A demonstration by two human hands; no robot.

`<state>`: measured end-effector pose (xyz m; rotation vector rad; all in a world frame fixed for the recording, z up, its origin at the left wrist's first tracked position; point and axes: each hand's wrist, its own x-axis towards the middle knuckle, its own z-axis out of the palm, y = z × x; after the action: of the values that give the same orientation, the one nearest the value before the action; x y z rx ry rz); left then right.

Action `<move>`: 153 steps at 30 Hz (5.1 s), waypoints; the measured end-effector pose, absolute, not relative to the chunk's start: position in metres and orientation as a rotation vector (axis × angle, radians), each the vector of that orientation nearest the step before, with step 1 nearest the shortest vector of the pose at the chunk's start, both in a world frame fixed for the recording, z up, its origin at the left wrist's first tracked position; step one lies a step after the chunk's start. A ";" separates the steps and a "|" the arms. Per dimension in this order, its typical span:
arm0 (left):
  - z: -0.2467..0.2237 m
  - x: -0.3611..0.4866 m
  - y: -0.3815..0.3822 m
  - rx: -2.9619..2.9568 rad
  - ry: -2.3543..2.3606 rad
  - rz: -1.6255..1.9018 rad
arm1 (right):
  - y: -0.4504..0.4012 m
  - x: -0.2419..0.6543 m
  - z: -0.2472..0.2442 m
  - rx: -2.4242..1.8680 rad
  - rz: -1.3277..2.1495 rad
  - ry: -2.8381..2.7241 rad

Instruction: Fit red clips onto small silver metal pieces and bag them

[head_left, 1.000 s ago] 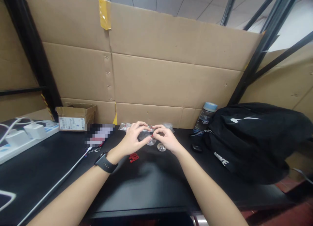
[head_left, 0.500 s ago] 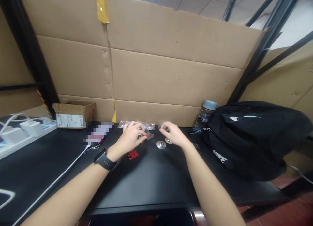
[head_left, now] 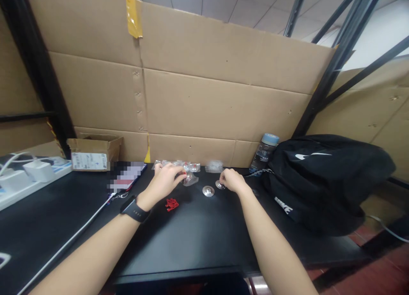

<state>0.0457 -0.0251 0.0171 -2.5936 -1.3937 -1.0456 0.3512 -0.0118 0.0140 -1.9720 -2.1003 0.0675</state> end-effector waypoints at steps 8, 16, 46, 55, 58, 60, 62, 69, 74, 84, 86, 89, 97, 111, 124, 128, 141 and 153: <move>0.024 0.052 -0.030 -2.738 -1.556 -1.300 | -0.029 0.292 0.024 -1.150 0.370 -1.973; 0.018 0.057 -0.025 -3.009 -1.385 -1.707 | -0.043 0.246 0.009 -0.894 0.871 -1.538; -0.017 0.043 -0.023 -2.990 -1.496 -0.419 | -0.025 0.272 0.000 -1.086 0.318 -2.115; -0.017 0.041 -0.021 -3.012 -1.549 -0.447 | -0.005 0.274 -0.008 -1.354 0.251 -2.295; -0.014 0.042 -0.022 -3.021 -1.582 -0.313 | 0.000 0.271 -0.005 -1.309 0.348 -2.329; -0.009 0.043 -0.023 -3.020 -1.594 -0.143 | 0.003 0.270 -0.003 -1.314 0.396 -2.331; -0.005 0.043 -0.024 -3.013 -1.596 -0.010 | 0.005 0.269 -0.002 -1.328 0.408 -2.333; 0.002 0.038 -0.025 -3.048 -1.562 0.040 | 0.004 0.274 -0.004 -1.360 0.544 -2.308; 0.006 0.035 -0.028 -3.109 -1.476 -0.006 | -0.004 0.266 -0.003 -1.346 0.397 -2.333; 0.005 0.034 -0.024 -3.147 -1.428 -0.055 | -0.006 0.254 -0.005 -1.643 0.004 -2.262; 0.006 0.033 -0.025 -3.161 -1.427 -0.021 | -0.006 0.250 -0.007 -1.685 -0.056 -2.221; 0.010 0.032 -0.026 -3.170 -1.445 0.023 | -0.007 0.240 -0.009 -1.727 -0.224 -2.118; 0.021 0.018 -0.019 -3.261 -1.213 -0.216 | -0.004 0.253 -0.005 -1.345 0.071 -2.266; -0.009 0.022 0.008 -2.929 -1.376 -0.710 | -0.005 0.266 -0.017 -1.229 0.090 -2.302; -0.024 0.026 0.017 -2.940 -1.889 -1.449 | -0.001 0.261 -0.028 -1.148 0.547 -1.909; -0.014 0.024 0.010 -2.757 -2.019 -1.222 | -0.006 0.253 -0.023 -1.166 0.406 -1.960; -0.010 0.030 0.000 -2.656 -1.966 -0.717 | -0.007 0.245 -0.026 -1.228 0.177 -2.260; -0.010 0.032 -0.003 -2.883 -1.601 -0.750 | -0.009 0.240 -0.023 -1.318 0.098 -2.320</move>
<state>0.0317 -0.0033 -0.0096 -2.8831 -1.6012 -0.7501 0.2403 -0.0093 -0.0231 -1.3184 -2.3203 0.0978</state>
